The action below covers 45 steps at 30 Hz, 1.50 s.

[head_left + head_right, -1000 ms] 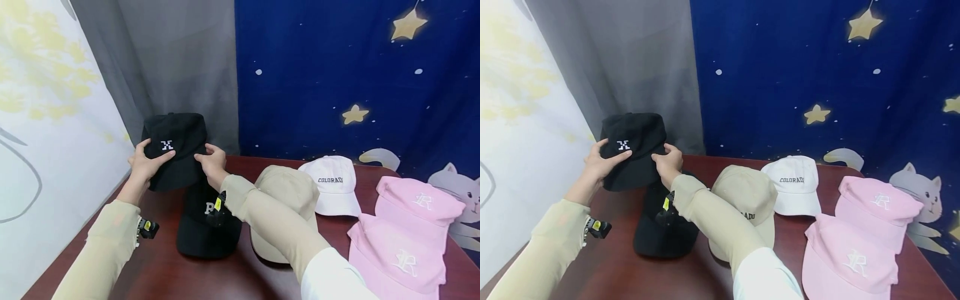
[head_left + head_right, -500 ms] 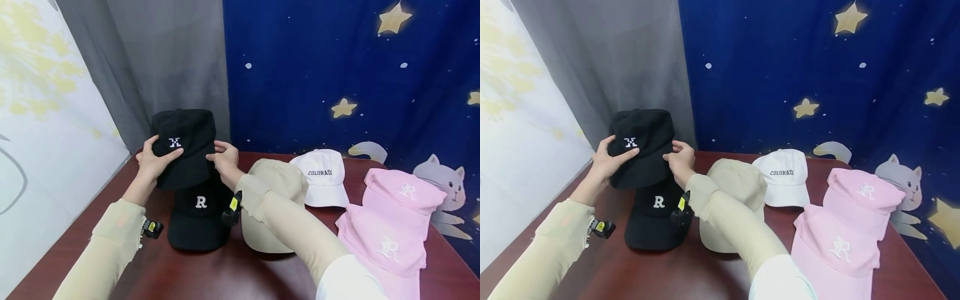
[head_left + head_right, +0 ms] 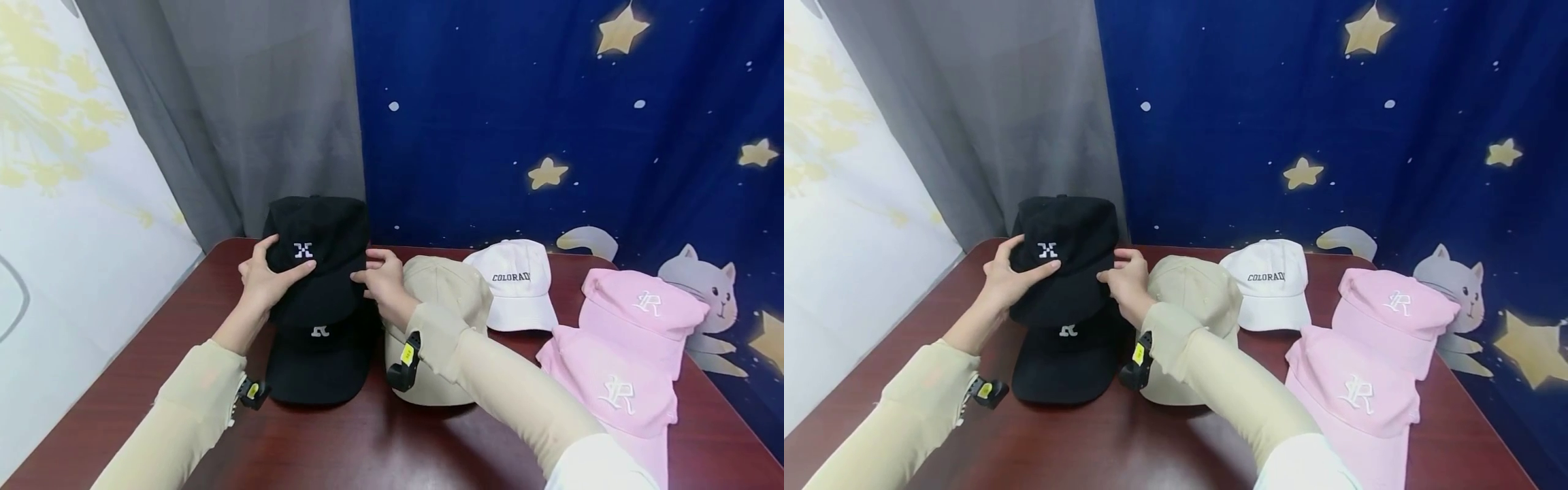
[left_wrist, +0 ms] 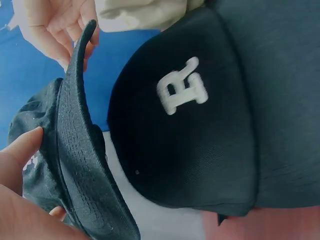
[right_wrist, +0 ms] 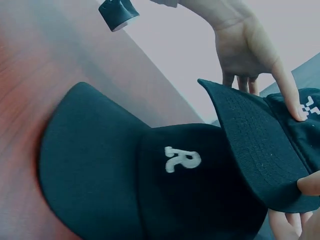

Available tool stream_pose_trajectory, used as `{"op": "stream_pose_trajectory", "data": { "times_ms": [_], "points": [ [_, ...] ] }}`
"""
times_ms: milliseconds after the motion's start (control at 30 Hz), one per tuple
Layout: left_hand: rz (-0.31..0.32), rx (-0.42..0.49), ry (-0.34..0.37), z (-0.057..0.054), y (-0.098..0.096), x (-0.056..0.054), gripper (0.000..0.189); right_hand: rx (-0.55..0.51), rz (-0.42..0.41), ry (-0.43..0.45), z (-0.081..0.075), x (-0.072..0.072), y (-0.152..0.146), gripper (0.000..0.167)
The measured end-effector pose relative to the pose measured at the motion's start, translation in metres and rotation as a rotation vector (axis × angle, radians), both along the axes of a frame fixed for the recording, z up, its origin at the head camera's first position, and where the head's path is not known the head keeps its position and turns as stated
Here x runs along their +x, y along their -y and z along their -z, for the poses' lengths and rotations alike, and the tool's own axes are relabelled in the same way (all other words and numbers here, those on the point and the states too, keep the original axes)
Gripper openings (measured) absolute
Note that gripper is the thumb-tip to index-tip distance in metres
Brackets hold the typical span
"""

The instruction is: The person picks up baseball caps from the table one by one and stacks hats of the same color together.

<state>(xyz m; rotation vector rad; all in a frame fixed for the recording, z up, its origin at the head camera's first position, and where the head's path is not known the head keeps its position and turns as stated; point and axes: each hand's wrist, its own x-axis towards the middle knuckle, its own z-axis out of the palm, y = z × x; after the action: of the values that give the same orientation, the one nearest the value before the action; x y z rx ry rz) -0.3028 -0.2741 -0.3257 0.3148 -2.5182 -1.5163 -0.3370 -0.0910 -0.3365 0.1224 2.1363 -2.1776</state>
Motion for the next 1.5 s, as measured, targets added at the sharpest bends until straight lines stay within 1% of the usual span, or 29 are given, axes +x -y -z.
{"op": "stream_pose_trajectory", "data": {
  "times_ms": [167, 333, 533, 667, 800, 933, 1167, 1300, 1500],
  "points": [
    [0.019, -0.009, 0.012, 0.011, -0.003, 0.006, 0.093, 0.014, -0.026, 0.029, 0.01, 0.007, -0.005, 0.049],
    [0.031, -0.009, 0.012, 0.019, -0.005, 0.012, 0.094, 0.03, -0.042, 0.043, 0.017, 0.015, -0.008, 0.049],
    [0.03, -0.013, 0.028, 0.028, -0.006, 0.021, 0.094, 0.056, -0.041, 0.051, 0.025, 0.025, -0.009, 0.048],
    [0.043, -0.019, 0.038, 0.033, -0.007, 0.025, 0.094, 0.068, -0.029, 0.042, 0.032, 0.032, -0.008, 0.047],
    [0.058, -0.035, 0.043, 0.038, -0.007, 0.03, 0.095, 0.07, -0.019, 0.043, 0.042, 0.041, -0.006, 0.047],
    [0.061, -0.042, 0.058, 0.047, -0.008, 0.035, 0.094, 0.077, -0.02, 0.042, 0.054, 0.047, -0.004, 0.046],
    [0.077, -0.044, 0.098, 0.063, -0.008, 0.037, 0.093, 0.1, -0.02, 0.036, 0.072, 0.052, -0.005, 0.046],
    [0.082, -0.049, 0.116, 0.066, -0.007, 0.036, 0.093, 0.103, -0.023, 0.035, 0.078, 0.052, -0.006, 0.046],
    [0.092, -0.049, 0.156, 0.064, -0.004, 0.037, 0.094, 0.12, -0.036, 0.014, 0.08, 0.053, -0.004, 0.046]
  ]
}}
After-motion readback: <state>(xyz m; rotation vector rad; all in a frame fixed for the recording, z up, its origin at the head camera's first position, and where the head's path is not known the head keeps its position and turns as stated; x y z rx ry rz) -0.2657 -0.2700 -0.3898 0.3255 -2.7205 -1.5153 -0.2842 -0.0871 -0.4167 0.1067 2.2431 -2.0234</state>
